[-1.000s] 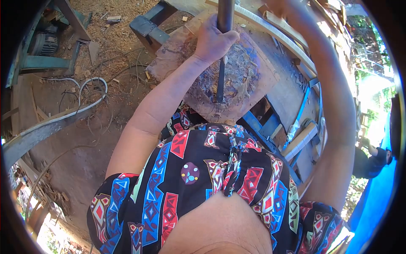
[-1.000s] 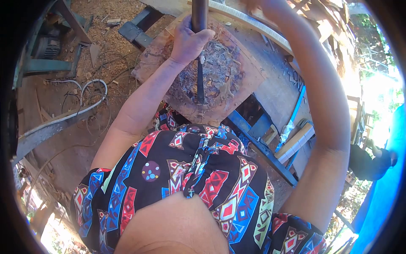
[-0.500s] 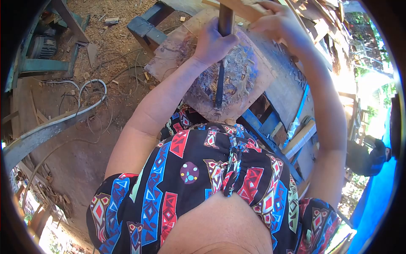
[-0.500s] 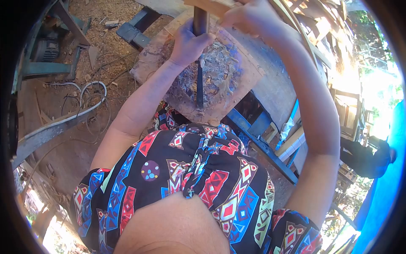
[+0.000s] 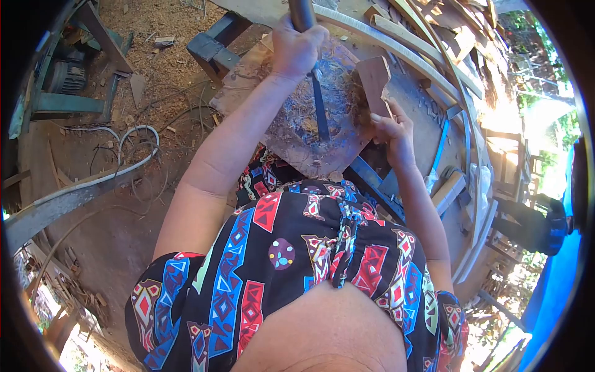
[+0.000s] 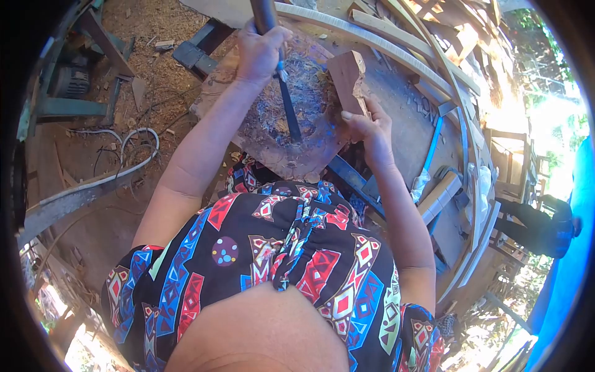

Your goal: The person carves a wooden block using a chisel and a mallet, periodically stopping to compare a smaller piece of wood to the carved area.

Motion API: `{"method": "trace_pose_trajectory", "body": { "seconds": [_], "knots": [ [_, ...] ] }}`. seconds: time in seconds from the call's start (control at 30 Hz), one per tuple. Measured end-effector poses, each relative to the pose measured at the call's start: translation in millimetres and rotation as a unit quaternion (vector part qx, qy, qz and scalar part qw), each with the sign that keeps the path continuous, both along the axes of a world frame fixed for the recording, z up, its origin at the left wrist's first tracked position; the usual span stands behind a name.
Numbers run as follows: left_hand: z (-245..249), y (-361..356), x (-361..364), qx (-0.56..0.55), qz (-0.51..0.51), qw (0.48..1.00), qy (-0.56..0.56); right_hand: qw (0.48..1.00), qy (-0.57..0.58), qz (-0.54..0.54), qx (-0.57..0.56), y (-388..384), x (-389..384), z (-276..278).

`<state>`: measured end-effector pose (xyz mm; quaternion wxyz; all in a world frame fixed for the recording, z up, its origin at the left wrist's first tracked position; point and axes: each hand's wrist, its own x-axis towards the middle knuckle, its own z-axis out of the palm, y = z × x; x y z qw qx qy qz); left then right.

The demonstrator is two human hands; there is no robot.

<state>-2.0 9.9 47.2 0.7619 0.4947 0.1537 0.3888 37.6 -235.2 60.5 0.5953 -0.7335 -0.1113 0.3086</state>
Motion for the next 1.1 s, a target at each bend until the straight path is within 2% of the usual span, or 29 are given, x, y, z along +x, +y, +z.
{"method": "trace_pose_trajectory", "body": {
  "seconds": [0.07, 0.13, 0.2, 0.3, 0.43, 0.5, 0.77, 0.83, 0.9, 1.03, 1.1],
  "knots": [
    [-2.8, -11.5, -0.4, 0.012, -0.014, 1.000, 0.017, 0.999, 0.006, -0.016, 0.029, 1.7, -2.9, -0.4],
    [-14.8, -14.6, 1.5, 0.028, -0.036, 0.998, 0.045, 1.000, -0.007, 0.011, 0.005, 1.3, -1.2, -1.6],
    [-26.3, -12.9, 7.0, 0.113, -0.002, 0.992, 0.065, 1.000, -0.013, 0.011, 0.016, 2.3, -4.0, -1.2],
    [-15.2, -9.3, 5.7, 0.146, 0.020, 0.988, 0.049, 0.999, -0.014, 0.008, 0.031, 1.4, -4.5, -3.6],
    [-1.7, -5.7, 2.2, 0.145, 0.006, 0.989, 0.012, 1.000, -0.009, -0.002, 0.020, 0.5, -3.7, -4.3],
    [0.1, -7.4, 0.8, 0.089, -0.012, 0.996, 0.002, 1.000, -0.008, -0.001, 0.030, 1.8, -6.3, -3.1],
    [-11.9, 4.4, -0.9, 0.094, -0.007, 0.995, 0.031, 0.999, -0.021, 0.004, 0.029, 0.1, -4.6, -7.9],
    [-13.4, 4.3, -0.8, 0.088, -0.014, 0.995, 0.035, 0.998, -0.056, 0.007, 0.029, 1.6, -7.5, -6.9],
    [-17.5, 5.0, -0.3, 0.136, 0.016, 0.990, 0.036, 0.998, -0.060, 0.005, 0.029, 2.1, -8.6, -6.1],
    [-14.9, 3.3, -1.5, 0.147, 0.000, 0.989, 0.029, 0.998, -0.057, 0.006, 0.032, 2.8, -8.7, -5.8],
    [-14.2, 3.5, -0.6, 0.215, 0.011, 0.976, 0.045, 0.998, -0.043, 0.001, 0.037, 1.9, -6.6, -6.2]
  ]
}}
